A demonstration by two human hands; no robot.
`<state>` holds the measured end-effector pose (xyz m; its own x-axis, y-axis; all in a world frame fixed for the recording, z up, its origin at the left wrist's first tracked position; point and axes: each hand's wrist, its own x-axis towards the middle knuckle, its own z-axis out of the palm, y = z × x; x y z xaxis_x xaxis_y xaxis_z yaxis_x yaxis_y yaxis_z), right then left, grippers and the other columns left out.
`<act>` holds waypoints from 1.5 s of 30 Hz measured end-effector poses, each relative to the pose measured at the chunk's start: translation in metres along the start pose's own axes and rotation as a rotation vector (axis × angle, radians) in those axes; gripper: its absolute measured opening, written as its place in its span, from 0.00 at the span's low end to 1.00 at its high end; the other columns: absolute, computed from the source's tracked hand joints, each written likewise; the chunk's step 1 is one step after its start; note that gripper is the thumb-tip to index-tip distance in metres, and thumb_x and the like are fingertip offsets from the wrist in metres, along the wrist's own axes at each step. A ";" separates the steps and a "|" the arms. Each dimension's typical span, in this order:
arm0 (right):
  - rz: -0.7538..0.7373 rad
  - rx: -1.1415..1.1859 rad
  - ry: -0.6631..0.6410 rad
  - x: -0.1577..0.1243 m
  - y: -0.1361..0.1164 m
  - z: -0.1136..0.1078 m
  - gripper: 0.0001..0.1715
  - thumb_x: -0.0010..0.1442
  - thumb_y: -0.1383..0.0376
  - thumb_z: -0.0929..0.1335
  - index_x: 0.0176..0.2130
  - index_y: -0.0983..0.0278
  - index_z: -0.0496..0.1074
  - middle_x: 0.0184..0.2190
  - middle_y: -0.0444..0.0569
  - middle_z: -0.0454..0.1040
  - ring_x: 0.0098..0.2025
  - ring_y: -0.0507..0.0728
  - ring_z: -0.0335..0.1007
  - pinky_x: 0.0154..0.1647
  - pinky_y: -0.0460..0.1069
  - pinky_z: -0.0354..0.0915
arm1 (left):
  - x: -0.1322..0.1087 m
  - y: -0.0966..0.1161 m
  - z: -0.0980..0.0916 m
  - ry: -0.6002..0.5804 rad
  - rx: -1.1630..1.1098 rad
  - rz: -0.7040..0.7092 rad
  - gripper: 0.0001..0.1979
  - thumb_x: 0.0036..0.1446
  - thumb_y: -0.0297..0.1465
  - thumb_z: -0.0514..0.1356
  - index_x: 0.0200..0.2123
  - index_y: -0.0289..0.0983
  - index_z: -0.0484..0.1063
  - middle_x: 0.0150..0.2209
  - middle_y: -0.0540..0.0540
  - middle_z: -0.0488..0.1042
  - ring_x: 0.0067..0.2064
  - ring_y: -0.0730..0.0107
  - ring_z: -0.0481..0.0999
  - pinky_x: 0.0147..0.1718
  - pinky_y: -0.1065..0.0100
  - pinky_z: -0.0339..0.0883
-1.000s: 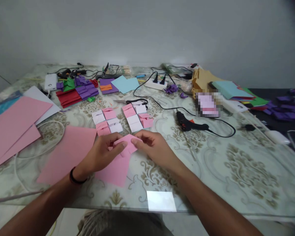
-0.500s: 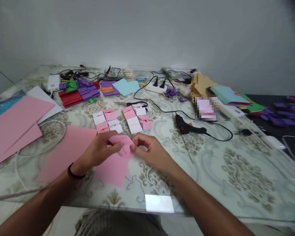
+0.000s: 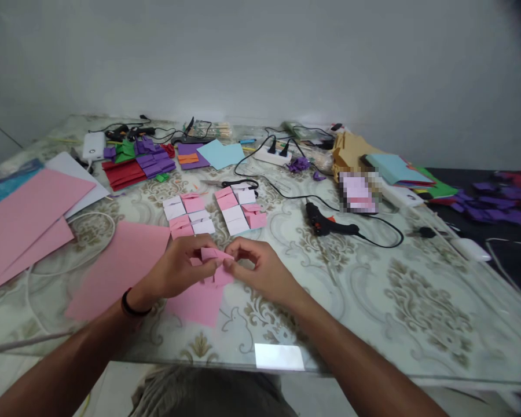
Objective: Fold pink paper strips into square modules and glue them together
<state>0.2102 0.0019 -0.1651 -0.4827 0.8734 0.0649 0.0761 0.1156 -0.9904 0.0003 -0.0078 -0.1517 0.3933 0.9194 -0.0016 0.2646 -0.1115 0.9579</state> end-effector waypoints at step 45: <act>-0.223 -0.215 0.051 -0.005 -0.008 -0.001 0.07 0.64 0.67 0.71 0.32 0.63 0.75 0.30 0.44 0.77 0.33 0.53 0.72 0.38 0.48 0.65 | 0.001 0.004 0.002 -0.026 0.021 0.029 0.04 0.61 0.26 0.61 0.33 0.36 0.73 0.28 0.53 0.74 0.30 0.77 0.71 0.31 0.74 0.65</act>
<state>0.2126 -0.0029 -0.1578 -0.4646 0.8369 0.2893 0.1587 0.4001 -0.9026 0.0035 -0.0085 -0.1488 0.4238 0.9056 0.0188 0.2710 -0.1466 0.9514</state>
